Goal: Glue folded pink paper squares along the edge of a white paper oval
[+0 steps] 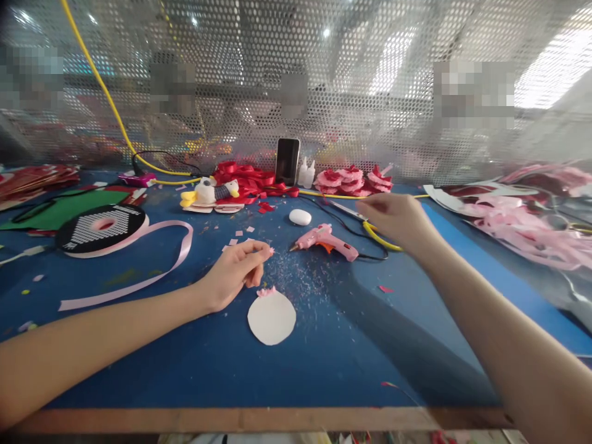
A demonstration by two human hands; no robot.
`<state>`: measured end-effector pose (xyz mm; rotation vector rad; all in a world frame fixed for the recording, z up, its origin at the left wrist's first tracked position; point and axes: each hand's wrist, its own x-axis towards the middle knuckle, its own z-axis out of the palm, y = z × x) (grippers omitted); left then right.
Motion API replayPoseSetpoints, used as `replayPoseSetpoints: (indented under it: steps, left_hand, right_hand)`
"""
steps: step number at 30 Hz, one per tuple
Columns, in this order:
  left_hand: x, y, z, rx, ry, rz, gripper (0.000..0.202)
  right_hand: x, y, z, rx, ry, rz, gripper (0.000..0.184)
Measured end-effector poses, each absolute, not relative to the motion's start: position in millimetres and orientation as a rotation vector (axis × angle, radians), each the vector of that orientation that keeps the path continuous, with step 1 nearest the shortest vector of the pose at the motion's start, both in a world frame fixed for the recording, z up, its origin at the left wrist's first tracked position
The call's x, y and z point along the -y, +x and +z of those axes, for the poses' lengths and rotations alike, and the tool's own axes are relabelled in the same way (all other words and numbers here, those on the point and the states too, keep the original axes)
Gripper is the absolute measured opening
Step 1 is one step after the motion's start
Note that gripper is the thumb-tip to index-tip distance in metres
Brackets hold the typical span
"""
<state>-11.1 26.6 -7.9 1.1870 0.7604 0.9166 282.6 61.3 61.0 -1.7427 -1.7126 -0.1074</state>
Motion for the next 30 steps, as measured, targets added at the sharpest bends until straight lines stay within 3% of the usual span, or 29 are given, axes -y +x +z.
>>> replayPoseSetpoints:
  steps: [3, 5, 11, 20, 30]
  left_hand:
    - [-24.6, -11.2, -7.2, -0.758, 1.219, 0.905, 0.024]
    - [-22.7, -11.7, -7.1, -0.753, 1.255, 0.884, 0.022]
    - [-17.5, -12.7, -6.5, -0.734, 1.316, 0.806, 0.023]
    - [-17.2, -13.3, -7.4, -0.737, 1.371, 0.768, 0.028]
    - [-16.3, -13.4, -6.8, -0.793, 1.464, 0.768, 0.034]
  right_hand:
    - [-28.2, 233.8, 50.7, 1.866, -1.467, 0.661, 0.037]
    - [-6.8, 205.4, 35.8, 1.838, -1.282, 0.784, 0.043]
    - [19.2, 177.7, 9.1, 1.957, -1.206, 0.434, 0.012]
    - [14.2, 188.8, 8.5, 2.009, -1.056, 0.12, 0.008]
    - [11.7, 193.8, 8.1, 2.059, -1.076, 0.149, 0.007]
